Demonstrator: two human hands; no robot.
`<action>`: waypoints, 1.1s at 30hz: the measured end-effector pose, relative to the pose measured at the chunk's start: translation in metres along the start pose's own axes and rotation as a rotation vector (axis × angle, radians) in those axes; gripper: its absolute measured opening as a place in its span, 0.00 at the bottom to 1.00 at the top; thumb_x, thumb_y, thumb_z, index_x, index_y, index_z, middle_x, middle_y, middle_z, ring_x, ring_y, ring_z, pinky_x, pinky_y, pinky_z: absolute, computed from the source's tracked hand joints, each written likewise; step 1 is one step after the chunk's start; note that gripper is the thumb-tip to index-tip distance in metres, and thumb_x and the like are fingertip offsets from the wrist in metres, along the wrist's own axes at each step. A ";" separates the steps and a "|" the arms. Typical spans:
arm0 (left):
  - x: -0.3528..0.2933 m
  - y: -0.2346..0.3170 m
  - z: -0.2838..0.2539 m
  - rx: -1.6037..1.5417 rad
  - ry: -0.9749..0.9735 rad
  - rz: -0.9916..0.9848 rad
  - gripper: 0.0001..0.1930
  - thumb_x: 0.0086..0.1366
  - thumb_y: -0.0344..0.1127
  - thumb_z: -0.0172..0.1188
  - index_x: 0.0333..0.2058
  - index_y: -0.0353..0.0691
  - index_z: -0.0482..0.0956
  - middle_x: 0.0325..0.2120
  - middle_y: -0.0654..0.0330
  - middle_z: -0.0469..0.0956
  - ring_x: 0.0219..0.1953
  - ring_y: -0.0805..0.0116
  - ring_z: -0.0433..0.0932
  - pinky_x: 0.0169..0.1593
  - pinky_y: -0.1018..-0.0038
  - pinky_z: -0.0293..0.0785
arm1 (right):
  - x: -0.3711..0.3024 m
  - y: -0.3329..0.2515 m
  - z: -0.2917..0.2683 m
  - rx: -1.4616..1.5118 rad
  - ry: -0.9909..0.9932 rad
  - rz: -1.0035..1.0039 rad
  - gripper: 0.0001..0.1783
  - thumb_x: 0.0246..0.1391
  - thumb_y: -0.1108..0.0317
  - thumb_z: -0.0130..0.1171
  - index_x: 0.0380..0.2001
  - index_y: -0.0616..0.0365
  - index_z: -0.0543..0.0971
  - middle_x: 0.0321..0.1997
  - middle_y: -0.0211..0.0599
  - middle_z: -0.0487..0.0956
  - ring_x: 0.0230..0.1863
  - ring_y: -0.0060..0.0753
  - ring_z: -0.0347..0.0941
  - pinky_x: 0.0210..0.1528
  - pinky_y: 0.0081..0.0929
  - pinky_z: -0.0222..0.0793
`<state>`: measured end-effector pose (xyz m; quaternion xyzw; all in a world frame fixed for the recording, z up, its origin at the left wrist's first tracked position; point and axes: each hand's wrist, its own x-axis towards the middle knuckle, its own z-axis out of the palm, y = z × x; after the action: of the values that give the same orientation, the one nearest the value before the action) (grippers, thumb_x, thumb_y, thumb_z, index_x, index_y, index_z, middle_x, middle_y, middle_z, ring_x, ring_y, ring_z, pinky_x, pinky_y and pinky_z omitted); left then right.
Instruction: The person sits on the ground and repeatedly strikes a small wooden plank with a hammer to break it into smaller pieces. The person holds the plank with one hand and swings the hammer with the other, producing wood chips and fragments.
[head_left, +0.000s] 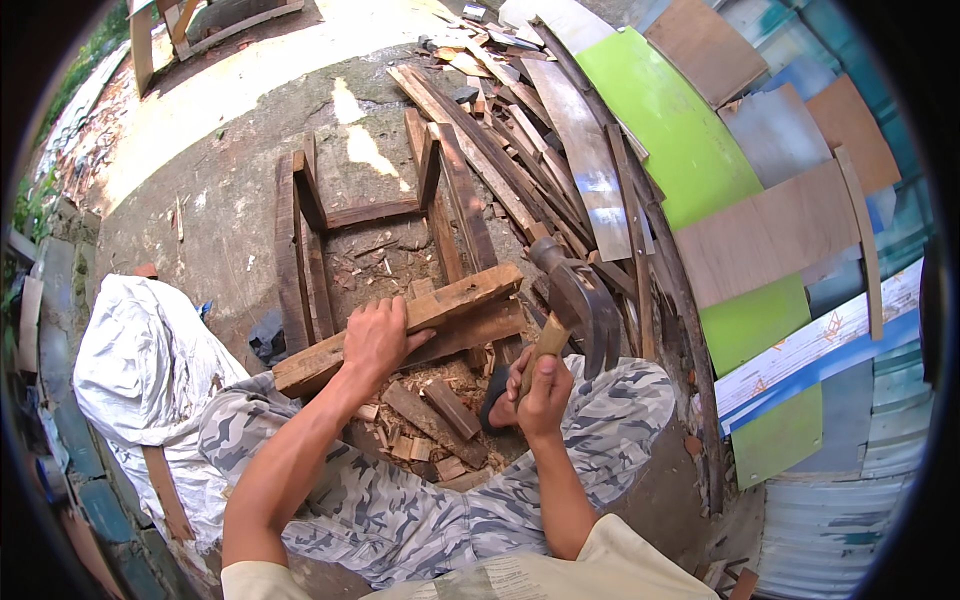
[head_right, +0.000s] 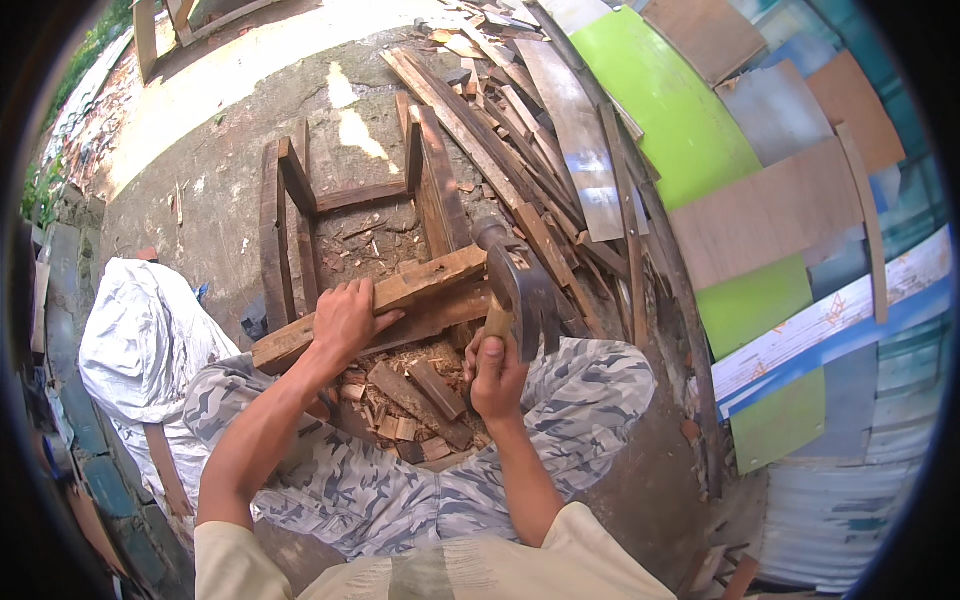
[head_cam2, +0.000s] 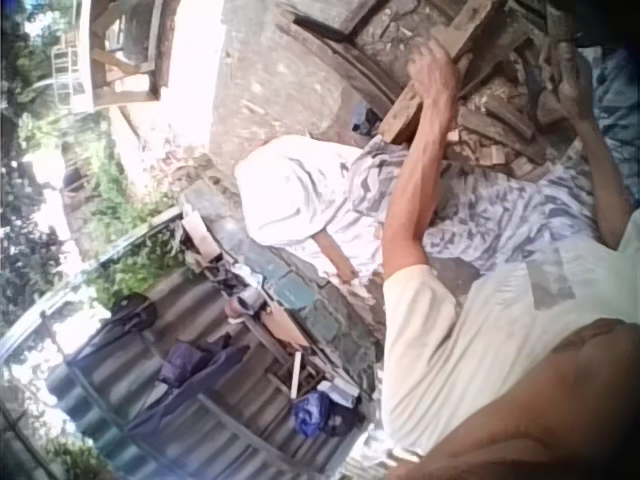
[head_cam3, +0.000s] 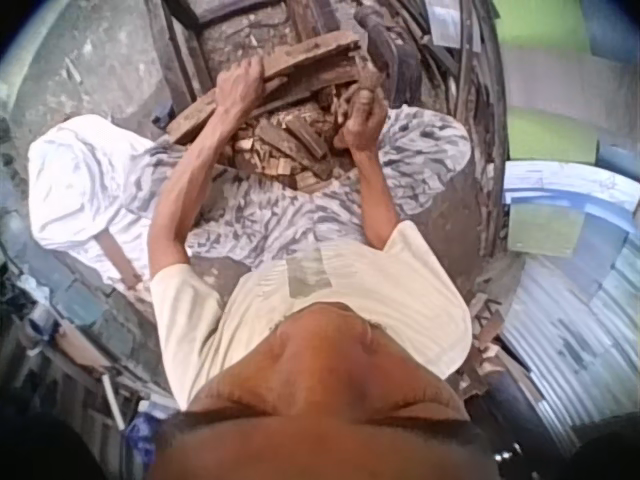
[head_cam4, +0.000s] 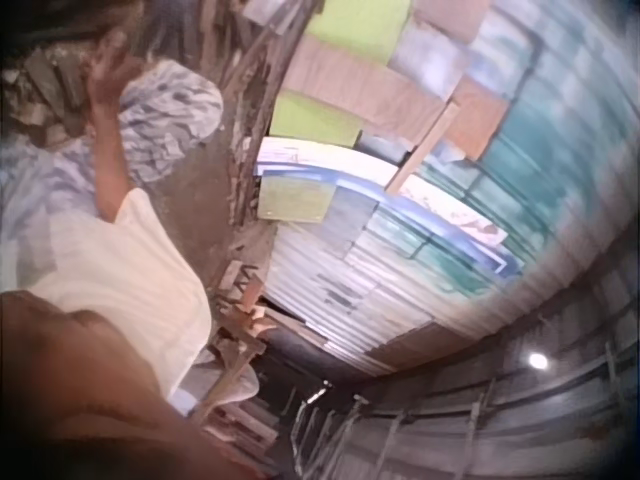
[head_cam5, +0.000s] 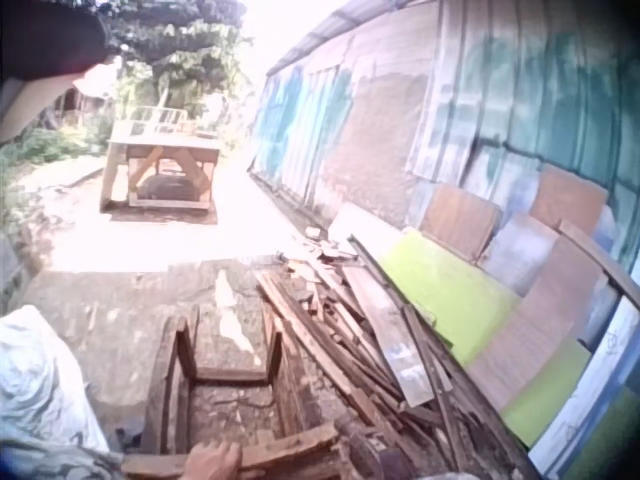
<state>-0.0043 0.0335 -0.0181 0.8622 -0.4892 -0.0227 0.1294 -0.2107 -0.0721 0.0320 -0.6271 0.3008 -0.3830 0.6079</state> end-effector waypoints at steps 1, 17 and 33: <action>0.000 0.000 0.001 -0.008 0.001 0.003 0.31 0.58 0.63 0.69 0.37 0.35 0.77 0.32 0.51 0.83 0.38 0.54 0.84 0.41 0.61 0.79 | -0.004 0.002 0.004 0.085 0.024 -0.086 0.32 0.72 0.39 0.44 0.28 0.59 0.71 0.17 0.28 0.67 0.14 0.20 0.62 0.18 0.20 0.62; 0.004 0.005 0.000 -0.009 0.016 0.026 0.31 0.57 0.62 0.69 0.37 0.35 0.77 0.32 0.51 0.83 0.38 0.54 0.84 0.41 0.61 0.78 | -0.017 0.051 0.005 0.070 0.056 -0.100 0.31 0.71 0.39 0.47 0.31 0.60 0.72 0.20 0.27 0.68 0.19 0.19 0.64 0.20 0.21 0.64; 0.008 -0.002 0.000 -0.020 -0.002 -0.002 0.32 0.59 0.63 0.68 0.39 0.35 0.77 0.33 0.51 0.83 0.38 0.54 0.84 0.42 0.61 0.78 | 0.003 0.070 -0.014 -0.650 -0.088 0.312 0.37 0.70 0.37 0.47 0.39 0.68 0.80 0.26 0.56 0.79 0.33 0.58 0.79 0.37 0.48 0.71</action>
<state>0.0014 0.0276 -0.0178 0.8612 -0.4884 -0.0285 0.1373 -0.2153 -0.0876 -0.0381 -0.7502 0.4723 -0.1426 0.4402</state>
